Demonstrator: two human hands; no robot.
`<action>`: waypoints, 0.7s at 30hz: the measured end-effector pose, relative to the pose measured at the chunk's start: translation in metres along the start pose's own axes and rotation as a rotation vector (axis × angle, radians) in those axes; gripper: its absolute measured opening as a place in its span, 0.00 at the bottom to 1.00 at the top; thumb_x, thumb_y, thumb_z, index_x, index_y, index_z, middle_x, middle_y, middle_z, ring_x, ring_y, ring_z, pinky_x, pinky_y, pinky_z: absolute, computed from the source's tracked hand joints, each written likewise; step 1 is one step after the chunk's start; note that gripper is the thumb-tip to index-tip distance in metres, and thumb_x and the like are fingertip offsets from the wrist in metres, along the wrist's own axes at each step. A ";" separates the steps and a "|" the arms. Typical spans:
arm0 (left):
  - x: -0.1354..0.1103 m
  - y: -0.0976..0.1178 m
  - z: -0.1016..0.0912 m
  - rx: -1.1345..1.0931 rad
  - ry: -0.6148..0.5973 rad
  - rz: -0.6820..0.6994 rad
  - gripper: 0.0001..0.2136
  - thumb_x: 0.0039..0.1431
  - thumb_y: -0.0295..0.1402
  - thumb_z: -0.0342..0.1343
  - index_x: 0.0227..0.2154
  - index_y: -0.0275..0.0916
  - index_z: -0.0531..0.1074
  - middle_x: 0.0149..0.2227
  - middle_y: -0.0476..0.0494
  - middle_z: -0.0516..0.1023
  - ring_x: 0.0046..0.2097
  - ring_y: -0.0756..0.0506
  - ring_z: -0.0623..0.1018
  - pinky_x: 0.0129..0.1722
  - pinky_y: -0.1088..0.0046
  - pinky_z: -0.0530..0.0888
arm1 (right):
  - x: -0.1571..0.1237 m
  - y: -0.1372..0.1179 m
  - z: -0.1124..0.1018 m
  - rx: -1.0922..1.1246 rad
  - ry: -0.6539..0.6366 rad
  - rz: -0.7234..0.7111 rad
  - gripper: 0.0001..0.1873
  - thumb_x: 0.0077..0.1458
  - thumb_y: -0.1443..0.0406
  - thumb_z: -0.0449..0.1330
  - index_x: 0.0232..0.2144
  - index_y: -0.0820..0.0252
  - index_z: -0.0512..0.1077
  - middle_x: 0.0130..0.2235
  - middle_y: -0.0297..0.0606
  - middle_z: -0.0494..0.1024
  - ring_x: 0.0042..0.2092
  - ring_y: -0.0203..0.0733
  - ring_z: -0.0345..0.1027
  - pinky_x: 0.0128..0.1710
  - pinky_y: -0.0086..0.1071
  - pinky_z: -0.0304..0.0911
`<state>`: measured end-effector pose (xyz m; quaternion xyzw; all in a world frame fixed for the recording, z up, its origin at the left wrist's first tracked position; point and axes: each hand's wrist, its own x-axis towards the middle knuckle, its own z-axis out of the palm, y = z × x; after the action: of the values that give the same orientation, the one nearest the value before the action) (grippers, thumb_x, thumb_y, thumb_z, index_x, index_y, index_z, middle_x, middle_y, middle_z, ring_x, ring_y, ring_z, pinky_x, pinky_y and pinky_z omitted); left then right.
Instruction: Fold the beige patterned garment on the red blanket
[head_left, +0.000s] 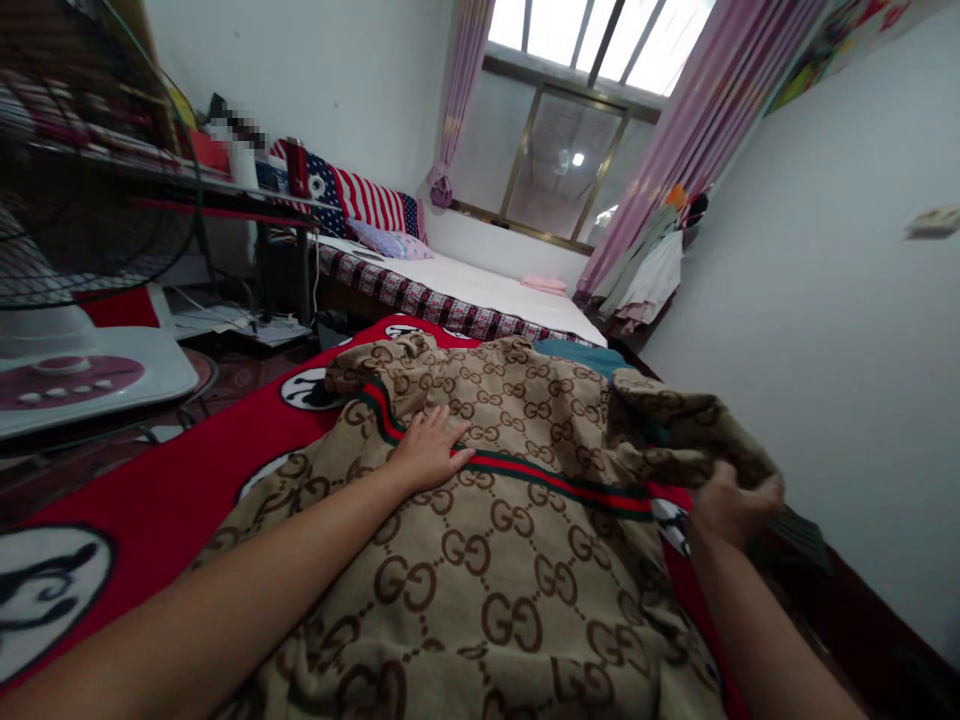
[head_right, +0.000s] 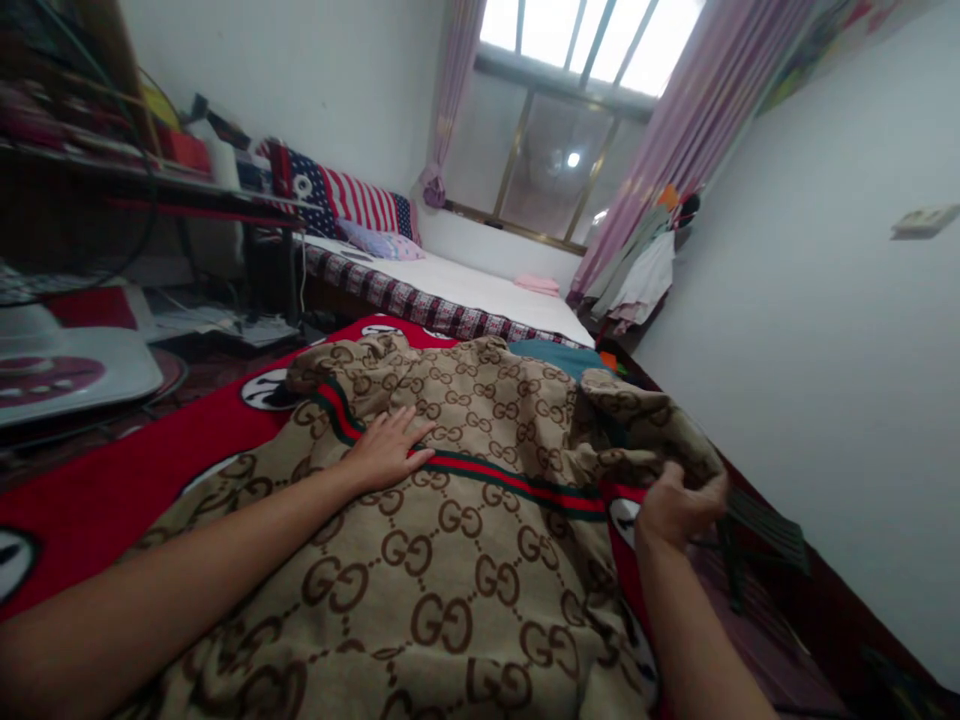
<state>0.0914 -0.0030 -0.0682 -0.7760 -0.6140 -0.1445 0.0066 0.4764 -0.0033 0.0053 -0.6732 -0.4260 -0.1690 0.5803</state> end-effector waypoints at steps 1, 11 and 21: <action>0.000 0.000 -0.001 -0.001 -0.001 0.000 0.29 0.64 0.53 0.42 0.64 0.47 0.59 0.67 0.34 0.55 0.68 0.35 0.53 0.64 0.52 0.51 | -0.007 0.002 -0.009 -0.113 -0.139 -0.041 0.28 0.50 0.65 0.51 0.53 0.72 0.64 0.49 0.57 0.74 0.50 0.59 0.70 0.48 0.46 0.67; -0.001 0.002 -0.003 -0.024 -0.006 -0.014 0.28 0.63 0.52 0.43 0.63 0.47 0.60 0.67 0.37 0.56 0.68 0.35 0.54 0.64 0.52 0.50 | -0.031 -0.147 -0.059 -0.649 -0.637 -0.536 0.24 0.56 0.51 0.57 0.50 0.54 0.72 0.53 0.49 0.73 0.48 0.61 0.70 0.42 0.49 0.64; -0.001 -0.003 0.001 -0.038 0.036 0.003 0.26 0.64 0.51 0.43 0.61 0.48 0.63 0.66 0.39 0.58 0.67 0.37 0.57 0.64 0.54 0.53 | -0.130 -0.113 0.071 -0.422 -0.935 -0.478 0.34 0.64 0.49 0.44 0.66 0.56 0.53 0.69 0.44 0.50 0.68 0.55 0.41 0.63 0.56 0.40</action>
<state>0.0885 -0.0028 -0.0701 -0.7742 -0.6097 -0.1700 0.0033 0.2953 0.0097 -0.0358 -0.6626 -0.7353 -0.0611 0.1285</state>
